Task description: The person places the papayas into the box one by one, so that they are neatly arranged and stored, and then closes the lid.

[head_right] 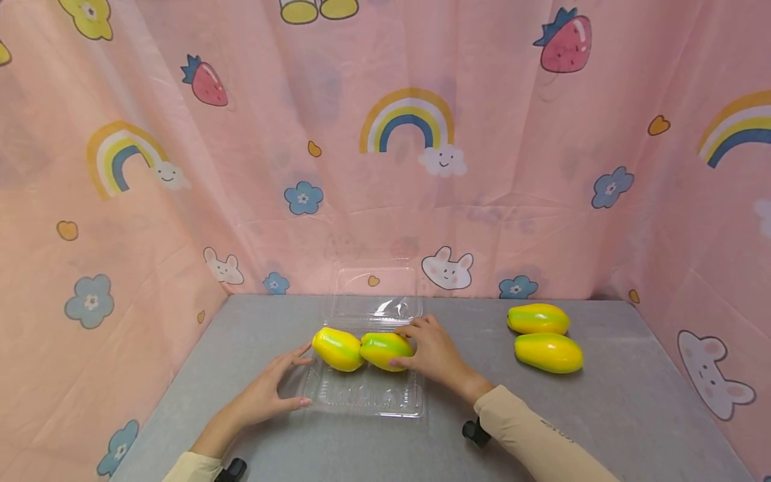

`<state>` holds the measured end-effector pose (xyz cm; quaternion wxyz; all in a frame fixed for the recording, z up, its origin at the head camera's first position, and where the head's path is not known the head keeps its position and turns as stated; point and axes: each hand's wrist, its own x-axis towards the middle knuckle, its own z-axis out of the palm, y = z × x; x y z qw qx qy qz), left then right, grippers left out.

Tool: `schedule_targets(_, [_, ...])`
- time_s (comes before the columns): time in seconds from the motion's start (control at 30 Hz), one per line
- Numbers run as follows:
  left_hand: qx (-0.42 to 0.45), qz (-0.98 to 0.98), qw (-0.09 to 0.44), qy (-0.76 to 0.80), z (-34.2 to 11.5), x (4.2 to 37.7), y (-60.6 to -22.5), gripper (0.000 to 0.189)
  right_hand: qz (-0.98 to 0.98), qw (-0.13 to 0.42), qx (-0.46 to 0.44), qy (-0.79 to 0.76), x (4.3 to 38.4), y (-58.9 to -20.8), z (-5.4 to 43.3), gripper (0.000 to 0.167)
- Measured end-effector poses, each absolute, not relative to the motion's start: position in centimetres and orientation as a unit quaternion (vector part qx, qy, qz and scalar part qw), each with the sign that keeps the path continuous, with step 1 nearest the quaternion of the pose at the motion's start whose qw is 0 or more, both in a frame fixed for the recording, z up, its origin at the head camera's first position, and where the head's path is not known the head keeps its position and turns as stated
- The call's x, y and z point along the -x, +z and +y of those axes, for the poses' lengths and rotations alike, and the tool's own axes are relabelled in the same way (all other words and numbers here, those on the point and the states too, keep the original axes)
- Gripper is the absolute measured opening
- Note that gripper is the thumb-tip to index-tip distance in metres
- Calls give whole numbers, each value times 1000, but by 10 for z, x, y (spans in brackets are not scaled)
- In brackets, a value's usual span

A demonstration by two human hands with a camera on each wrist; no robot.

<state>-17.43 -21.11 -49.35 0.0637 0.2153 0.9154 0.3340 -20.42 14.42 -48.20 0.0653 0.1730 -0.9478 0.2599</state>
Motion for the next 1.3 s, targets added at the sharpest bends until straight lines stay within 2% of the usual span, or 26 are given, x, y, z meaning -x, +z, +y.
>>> schedule_targets(0.67, [-223, 914, 64, 333, -211, 175, -495, 74, -951, 76, -168, 249, 206, -482, 142, 55])
schedule_targets(1.3, [-220, 913, 63, 336, -212, 175, -496, 75, -943, 67, -174, 277, 204, -478, 151, 61])
